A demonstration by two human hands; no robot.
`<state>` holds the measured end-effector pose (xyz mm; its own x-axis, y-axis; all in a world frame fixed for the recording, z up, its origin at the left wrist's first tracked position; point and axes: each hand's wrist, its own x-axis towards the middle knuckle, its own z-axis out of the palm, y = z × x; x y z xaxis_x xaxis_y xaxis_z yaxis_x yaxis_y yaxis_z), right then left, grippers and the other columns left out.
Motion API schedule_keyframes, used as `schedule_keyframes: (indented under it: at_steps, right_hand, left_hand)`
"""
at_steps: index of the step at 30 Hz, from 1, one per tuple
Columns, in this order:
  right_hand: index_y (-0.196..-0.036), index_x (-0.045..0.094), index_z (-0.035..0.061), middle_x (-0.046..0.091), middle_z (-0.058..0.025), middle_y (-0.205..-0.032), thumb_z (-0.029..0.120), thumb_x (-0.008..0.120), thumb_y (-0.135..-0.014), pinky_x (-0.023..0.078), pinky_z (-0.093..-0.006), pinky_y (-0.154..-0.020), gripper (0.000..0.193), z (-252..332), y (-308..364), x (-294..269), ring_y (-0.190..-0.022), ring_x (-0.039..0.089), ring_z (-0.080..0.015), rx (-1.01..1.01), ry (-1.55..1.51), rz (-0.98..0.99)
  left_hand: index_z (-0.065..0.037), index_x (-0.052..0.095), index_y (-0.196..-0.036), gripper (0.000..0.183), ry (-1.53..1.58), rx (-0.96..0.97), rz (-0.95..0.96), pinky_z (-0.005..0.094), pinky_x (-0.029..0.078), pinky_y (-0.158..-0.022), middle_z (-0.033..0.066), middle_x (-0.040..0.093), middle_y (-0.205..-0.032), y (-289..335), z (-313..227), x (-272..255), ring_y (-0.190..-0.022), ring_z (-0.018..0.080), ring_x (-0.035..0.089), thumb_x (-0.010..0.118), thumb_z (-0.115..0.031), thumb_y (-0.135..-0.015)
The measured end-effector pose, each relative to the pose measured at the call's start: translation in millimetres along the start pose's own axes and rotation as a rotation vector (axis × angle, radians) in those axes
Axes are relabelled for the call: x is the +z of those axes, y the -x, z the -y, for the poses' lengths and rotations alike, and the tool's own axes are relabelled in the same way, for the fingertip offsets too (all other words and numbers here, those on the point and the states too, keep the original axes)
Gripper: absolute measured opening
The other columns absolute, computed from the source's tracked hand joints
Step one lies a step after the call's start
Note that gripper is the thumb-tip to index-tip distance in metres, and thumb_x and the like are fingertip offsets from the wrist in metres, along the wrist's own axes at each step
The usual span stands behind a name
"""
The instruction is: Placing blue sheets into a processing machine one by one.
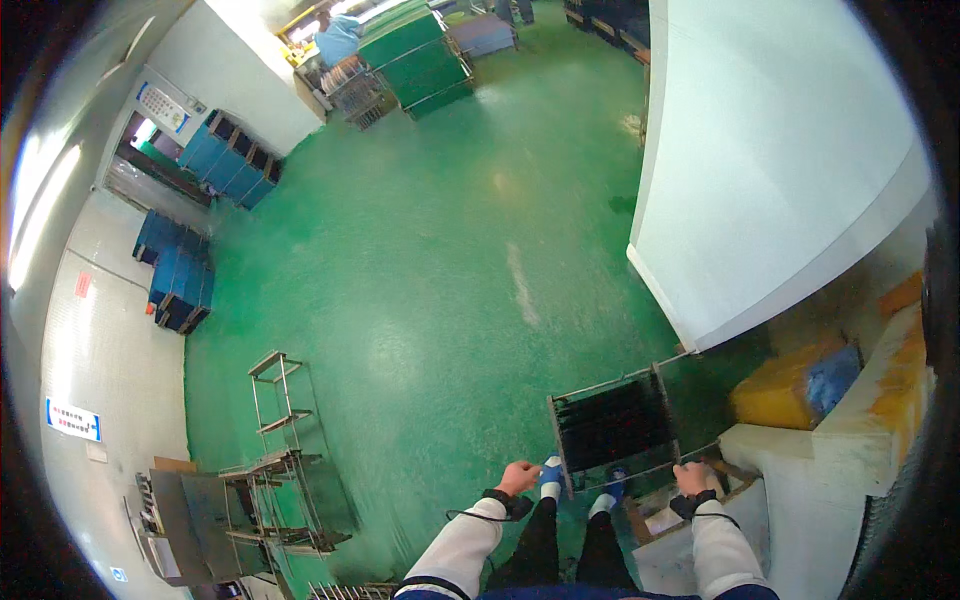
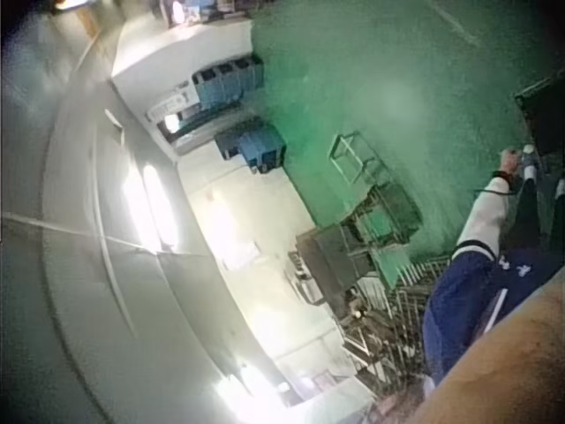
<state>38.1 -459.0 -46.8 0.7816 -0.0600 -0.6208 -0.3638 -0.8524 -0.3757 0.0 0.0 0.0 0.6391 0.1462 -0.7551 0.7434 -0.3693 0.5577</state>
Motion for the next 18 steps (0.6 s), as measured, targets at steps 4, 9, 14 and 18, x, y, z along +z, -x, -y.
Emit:
schedule_keyframes:
  at_steps: [4, 9, 14, 18]
  right_hand:
    - [-0.080, 0.063, -0.0010, 0.062, -0.0267, -0.084, 0.038, 0.053, -0.088, 0.045, -0.0523, -0.072, 0.041, 28, -49, -21, -0.080, 0.059, -0.0447, -0.101, -0.106, -0.247]
    - [-0.086, 0.063, -0.0029, 0.062, -0.0279, -0.094, 0.044, 0.053, -0.089, 0.045, -0.0522, -0.078, 0.048, 10, -86, 4, -0.091, 0.056, -0.0483, -0.044, -0.106, -0.178]
    - [-0.090, 0.063, -0.0013, 0.061, -0.0272, -0.097, 0.046, 0.049, -0.091, 0.043, -0.0487, -0.082, 0.049, 33, -136, 3, -0.099, 0.052, -0.0479, 0.021, -0.383, -0.203]
    - [-0.082, 0.061, -0.0004, 0.062, -0.0240, -0.088, 0.052, 0.049, -0.090, 0.042, -0.0472, -0.073, 0.054, 18, -171, 12, -0.084, 0.055, -0.0454, 0.048, -0.422, -0.247]
  left_hand:
    - [0.000, 0.069, -0.091, 0.040, 0.061, 0.039, -0.003, 0.0291, 0.051, -0.057, 0.0063, 0.068, -0.073, -58, -17, 11, -0.061, 0.0144, 0.064, 0.064, -0.039, -0.084]
    - [-0.001, 0.068, -0.087, 0.041, 0.253, -0.074, -0.018, 0.0293, 0.050, -0.056, 0.0064, 0.067, -0.070, -87, 27, 33, -0.058, 0.0141, 0.062, 0.062, -0.042, -0.086]
    - [-0.002, 0.065, -0.087, 0.044, 0.087, 0.144, -0.149, 0.0315, 0.049, -0.057, 0.0082, 0.066, -0.074, -113, 52, 23, -0.064, 0.0165, 0.063, 0.060, -0.045, -0.088]
    - [-0.002, 0.061, -0.103, 0.055, 0.570, -0.206, -0.178, 0.0351, 0.050, -0.073, 0.0110, 0.065, -0.099, -139, 28, 39, -0.086, 0.0212, 0.063, 0.056, -0.055, -0.088]
